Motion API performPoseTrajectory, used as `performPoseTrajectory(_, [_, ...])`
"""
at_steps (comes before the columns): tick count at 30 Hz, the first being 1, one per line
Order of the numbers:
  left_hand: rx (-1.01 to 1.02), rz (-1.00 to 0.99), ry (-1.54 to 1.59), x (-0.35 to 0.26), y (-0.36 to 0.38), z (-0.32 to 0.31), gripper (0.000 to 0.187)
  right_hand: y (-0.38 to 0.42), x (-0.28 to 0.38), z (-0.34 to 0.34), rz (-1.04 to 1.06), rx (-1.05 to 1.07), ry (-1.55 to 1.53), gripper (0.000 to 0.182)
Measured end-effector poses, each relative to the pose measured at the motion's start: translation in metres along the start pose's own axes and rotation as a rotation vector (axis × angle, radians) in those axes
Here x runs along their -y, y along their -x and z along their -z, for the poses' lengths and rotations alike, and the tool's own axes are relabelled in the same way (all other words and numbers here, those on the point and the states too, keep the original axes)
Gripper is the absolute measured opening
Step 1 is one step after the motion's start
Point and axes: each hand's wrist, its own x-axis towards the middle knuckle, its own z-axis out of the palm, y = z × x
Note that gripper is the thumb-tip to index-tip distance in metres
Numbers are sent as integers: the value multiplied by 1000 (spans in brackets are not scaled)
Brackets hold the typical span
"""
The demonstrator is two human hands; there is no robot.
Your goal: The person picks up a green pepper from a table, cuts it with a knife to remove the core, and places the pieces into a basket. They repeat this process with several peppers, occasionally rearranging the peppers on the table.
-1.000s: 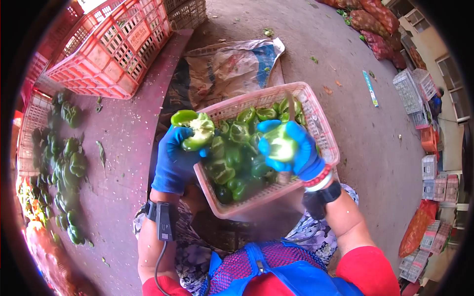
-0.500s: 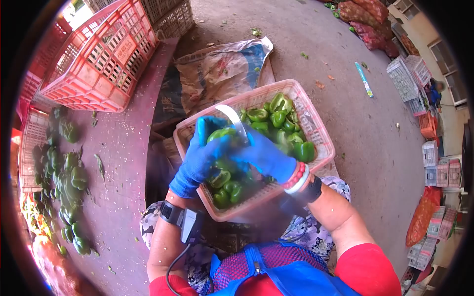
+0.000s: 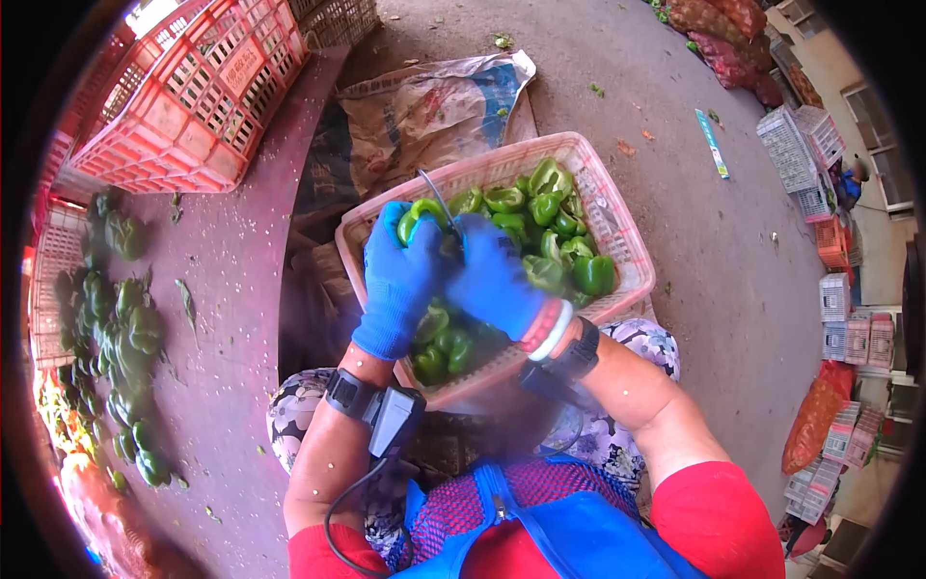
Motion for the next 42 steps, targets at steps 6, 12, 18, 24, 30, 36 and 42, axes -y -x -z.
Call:
performPoseTrajectory(6, [-87,4,-58,15,1,-4,23,-1,-11,-15,41,1,6,38])
performPoseTrajectory(12, [-12,396,391,20,-5,7,19,-11,-12,-13,-67,-27,-14,39])
performPoseTrajectory(18, [-94,192,258,20,-3,-13,20,-13,-8,-3,-137,-9,-3,37])
performPoseTrajectory(24, [149,451,695,-4,1,-6,23,-27,-22,24,-376,288,-494,42])
performPoseTrajectory(30, [352,-426,-356,42,-2,14,34,0,-5,30,160,59,16,39])
performPoseTrajectory(36, [389,325,505,32,-11,10,46,-2,-6,27,398,-129,79,35])
performPoseTrajectory(42, [369,-282,-332,14,-8,15,40,-13,-11,10,-54,-163,-255,34])
